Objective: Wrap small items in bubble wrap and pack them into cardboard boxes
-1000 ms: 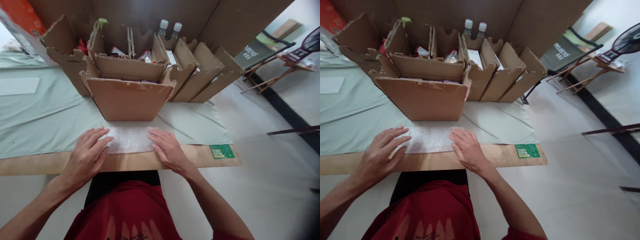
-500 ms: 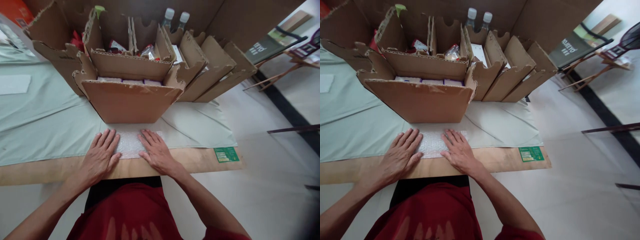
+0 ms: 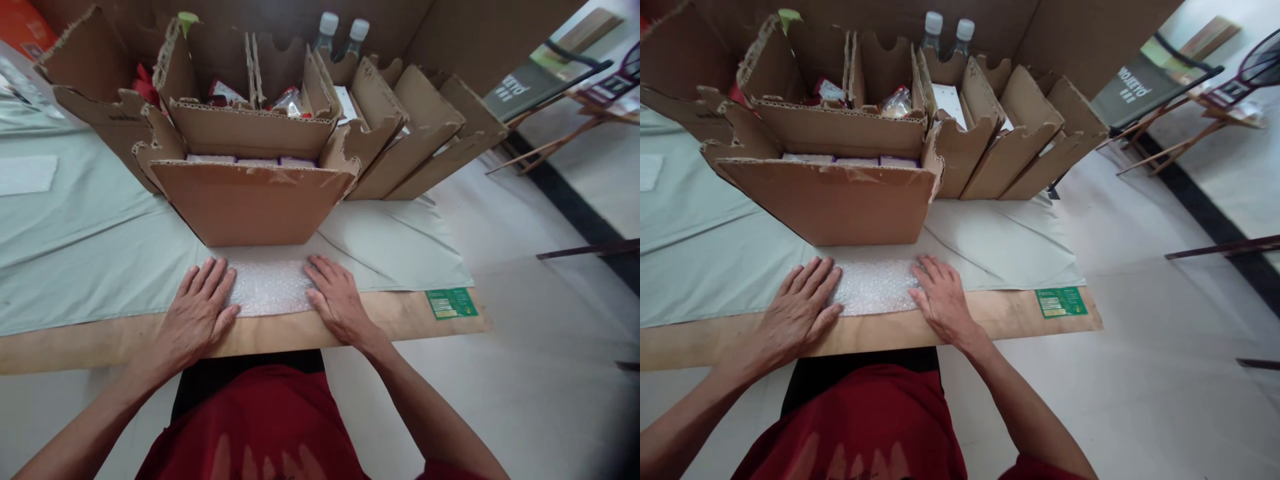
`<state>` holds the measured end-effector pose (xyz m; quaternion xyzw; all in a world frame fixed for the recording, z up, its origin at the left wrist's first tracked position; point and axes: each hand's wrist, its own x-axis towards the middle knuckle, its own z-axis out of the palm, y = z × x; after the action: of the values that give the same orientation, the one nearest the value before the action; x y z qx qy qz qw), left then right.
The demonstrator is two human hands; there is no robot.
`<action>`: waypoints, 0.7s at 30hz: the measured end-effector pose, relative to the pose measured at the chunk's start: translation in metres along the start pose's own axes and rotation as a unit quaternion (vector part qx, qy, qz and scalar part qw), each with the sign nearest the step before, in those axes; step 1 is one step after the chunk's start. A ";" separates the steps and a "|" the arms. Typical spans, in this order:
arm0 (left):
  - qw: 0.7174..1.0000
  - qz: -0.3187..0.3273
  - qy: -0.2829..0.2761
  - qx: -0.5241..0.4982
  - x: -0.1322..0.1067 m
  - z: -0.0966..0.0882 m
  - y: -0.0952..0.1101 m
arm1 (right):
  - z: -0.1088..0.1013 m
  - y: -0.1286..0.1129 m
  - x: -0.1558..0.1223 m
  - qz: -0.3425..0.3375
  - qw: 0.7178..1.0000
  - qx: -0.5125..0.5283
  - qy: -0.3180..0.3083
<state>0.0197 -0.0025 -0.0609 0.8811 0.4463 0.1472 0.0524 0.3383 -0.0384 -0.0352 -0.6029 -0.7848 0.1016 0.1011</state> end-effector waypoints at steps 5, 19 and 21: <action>0.988 -0.116 0.093 -0.048 -0.004 -0.030 -0.017 | -0.016 0.014 -0.004 0.047 0.997 -0.006 0.065; 0.947 -0.302 0.043 -0.105 0.011 -0.045 -0.010 | 0.001 -0.010 0.008 0.041 0.989 0.091 0.107; 0.923 -0.341 0.072 -0.166 0.008 -0.049 -0.007 | -0.001 -0.014 0.007 0.057 0.982 0.140 0.117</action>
<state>0.0038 0.0067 -0.0145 0.6417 0.6913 0.2554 0.2123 0.3237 -0.0351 -0.0305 -0.6339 -0.7103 0.1452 0.2696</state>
